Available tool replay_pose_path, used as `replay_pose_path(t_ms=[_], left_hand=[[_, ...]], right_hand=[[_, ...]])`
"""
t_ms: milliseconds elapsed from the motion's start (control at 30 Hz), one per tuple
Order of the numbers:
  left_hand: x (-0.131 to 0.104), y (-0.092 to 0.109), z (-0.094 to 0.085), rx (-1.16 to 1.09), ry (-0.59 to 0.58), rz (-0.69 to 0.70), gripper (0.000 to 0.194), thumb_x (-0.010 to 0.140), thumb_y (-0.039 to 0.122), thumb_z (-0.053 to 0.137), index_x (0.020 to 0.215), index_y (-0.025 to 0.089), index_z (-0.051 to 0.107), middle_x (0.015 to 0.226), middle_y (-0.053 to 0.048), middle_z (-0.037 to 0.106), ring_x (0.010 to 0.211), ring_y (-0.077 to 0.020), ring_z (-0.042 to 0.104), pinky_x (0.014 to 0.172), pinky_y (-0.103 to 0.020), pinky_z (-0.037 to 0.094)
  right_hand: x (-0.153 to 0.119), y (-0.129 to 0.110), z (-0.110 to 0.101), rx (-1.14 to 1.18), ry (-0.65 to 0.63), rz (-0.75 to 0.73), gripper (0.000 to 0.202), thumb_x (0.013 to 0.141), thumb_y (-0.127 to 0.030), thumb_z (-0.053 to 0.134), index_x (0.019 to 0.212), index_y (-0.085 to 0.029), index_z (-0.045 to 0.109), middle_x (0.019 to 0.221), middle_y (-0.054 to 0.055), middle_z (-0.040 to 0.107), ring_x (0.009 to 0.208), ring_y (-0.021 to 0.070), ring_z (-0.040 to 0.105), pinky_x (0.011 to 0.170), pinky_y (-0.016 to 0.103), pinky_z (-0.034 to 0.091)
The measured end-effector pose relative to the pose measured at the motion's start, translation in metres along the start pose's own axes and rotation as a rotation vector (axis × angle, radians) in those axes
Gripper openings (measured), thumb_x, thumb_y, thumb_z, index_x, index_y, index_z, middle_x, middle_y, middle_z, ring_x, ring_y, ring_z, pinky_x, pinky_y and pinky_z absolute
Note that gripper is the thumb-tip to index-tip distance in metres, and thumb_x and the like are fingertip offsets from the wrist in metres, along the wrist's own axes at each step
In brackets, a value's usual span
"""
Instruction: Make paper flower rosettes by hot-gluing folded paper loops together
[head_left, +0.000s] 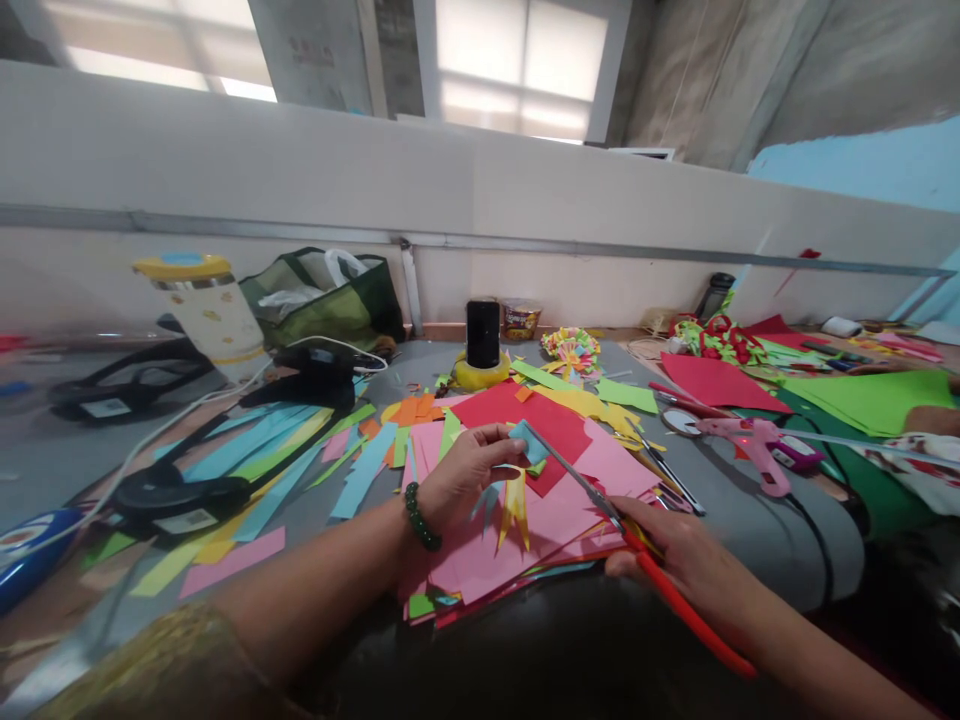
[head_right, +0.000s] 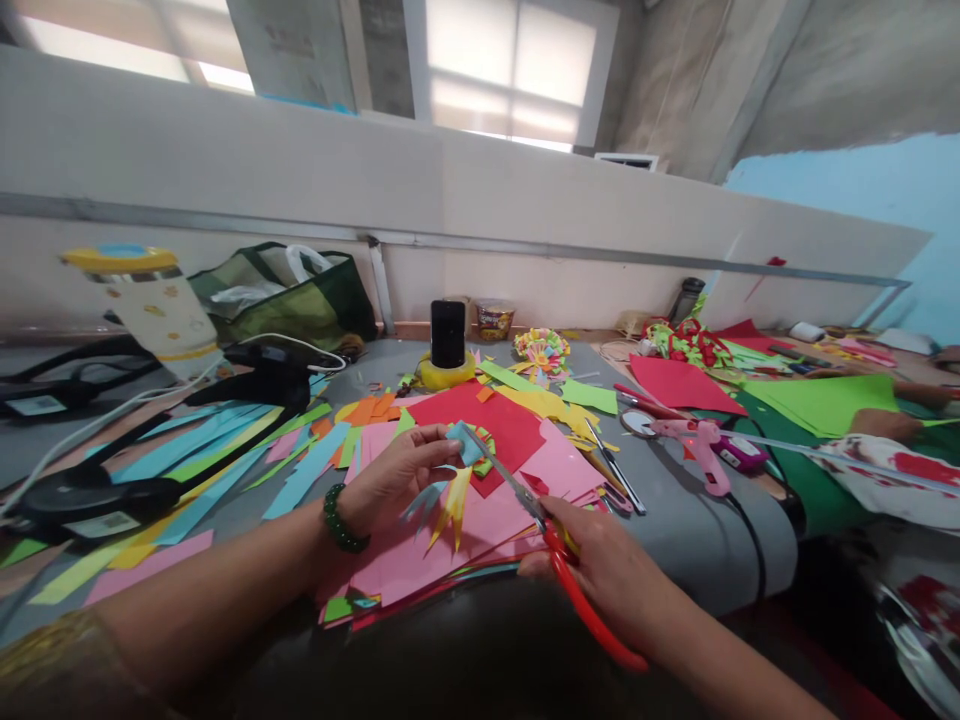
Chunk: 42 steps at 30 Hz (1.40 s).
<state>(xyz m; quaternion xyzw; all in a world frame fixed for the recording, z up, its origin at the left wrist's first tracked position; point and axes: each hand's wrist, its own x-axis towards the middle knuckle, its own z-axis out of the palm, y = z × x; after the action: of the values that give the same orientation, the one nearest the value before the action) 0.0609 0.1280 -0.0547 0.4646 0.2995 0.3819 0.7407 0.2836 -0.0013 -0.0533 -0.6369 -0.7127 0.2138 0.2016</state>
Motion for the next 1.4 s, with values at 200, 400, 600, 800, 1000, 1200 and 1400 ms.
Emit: replay_pose_path(t_ms=[200,400,600,800,1000,1200,1400], left_hand=[[-0.002,0.003,0.002,-0.004,-0.023,-0.014,0.036,0.052,0.035,0.093,0.068,0.017,0.067,0.066,-0.002,0.070,0.064,-0.0146,0.066,0.064,-0.025,0.050],[-0.001,0.003,0.002,-0.001,-0.031,0.005,0.036,0.057,0.037,0.093,0.068,0.017,0.065,0.066,-0.002,0.069,0.064,-0.0141,0.065,0.062,-0.024,0.049],[-0.003,0.002,0.004,0.020,-0.055,0.018,0.045,0.049,0.045,0.096,0.069,0.017,0.066,0.066,0.000,0.069,0.064,-0.0131,0.064,0.062,-0.023,0.047],[-0.004,-0.002,0.005,0.069,-0.077,0.027,0.050,0.049,0.051,0.095,0.070,0.017,0.066,0.069,-0.001,0.069,0.066,-0.0127,0.062,0.062,-0.023,0.046],[-0.003,-0.003,0.003,0.107,-0.124,0.028,0.046,0.054,0.050,0.093,0.072,0.017,0.066,0.068,0.000,0.066,0.067,-0.0135,0.062,0.061,-0.024,0.046],[-0.005,-0.003,0.003,0.094,-0.123,0.020,0.044,0.057,0.045,0.093,0.075,0.017,0.065,0.072,0.000,0.067,0.070,-0.0147,0.064,0.064,-0.025,0.049],[-0.003,-0.001,0.004,0.065,-0.136,0.012,0.046,0.053,0.042,0.093,0.076,0.018,0.061,0.072,0.000,0.069,0.067,-0.0149,0.066,0.064,-0.026,0.049]], right_hand=[[-0.006,0.015,0.003,-0.055,0.018,-0.079,0.071,0.084,-0.069,0.054,0.132,-0.018,0.063,0.109,0.014,0.076,0.090,0.0300,0.071,0.077,0.038,0.055],[-0.015,0.009,-0.005,-0.021,-0.041,-0.104,0.073,0.086,-0.076,0.046,0.129,-0.019,0.065,0.105,0.014,0.076,0.086,0.0294,0.071,0.074,0.035,0.055],[-0.012,0.015,0.001,0.022,-0.031,-0.133,0.083,0.086,-0.082,0.039,0.136,-0.020,0.063,0.110,0.014,0.075,0.091,0.0298,0.071,0.081,0.036,0.056],[-0.007,0.020,0.009,0.037,-0.007,-0.155,0.089,0.086,-0.085,0.035,0.133,-0.017,0.065,0.105,0.014,0.076,0.086,0.0278,0.070,0.077,0.035,0.056],[-0.006,0.014,0.009,0.035,0.009,-0.147,0.082,0.086,-0.084,0.038,0.124,-0.019,0.069,0.101,0.012,0.076,0.079,0.0246,0.069,0.070,0.031,0.054],[-0.007,0.017,0.013,0.025,0.046,-0.157,0.079,0.085,-0.085,0.039,0.114,-0.020,0.071,0.088,0.007,0.075,0.071,0.0213,0.066,0.064,0.028,0.052],[-0.017,0.020,0.003,-0.018,0.117,-0.142,0.074,0.087,-0.079,0.045,0.123,-0.018,0.066,0.077,0.006,0.070,0.062,0.0210,0.061,0.060,0.030,0.051]])
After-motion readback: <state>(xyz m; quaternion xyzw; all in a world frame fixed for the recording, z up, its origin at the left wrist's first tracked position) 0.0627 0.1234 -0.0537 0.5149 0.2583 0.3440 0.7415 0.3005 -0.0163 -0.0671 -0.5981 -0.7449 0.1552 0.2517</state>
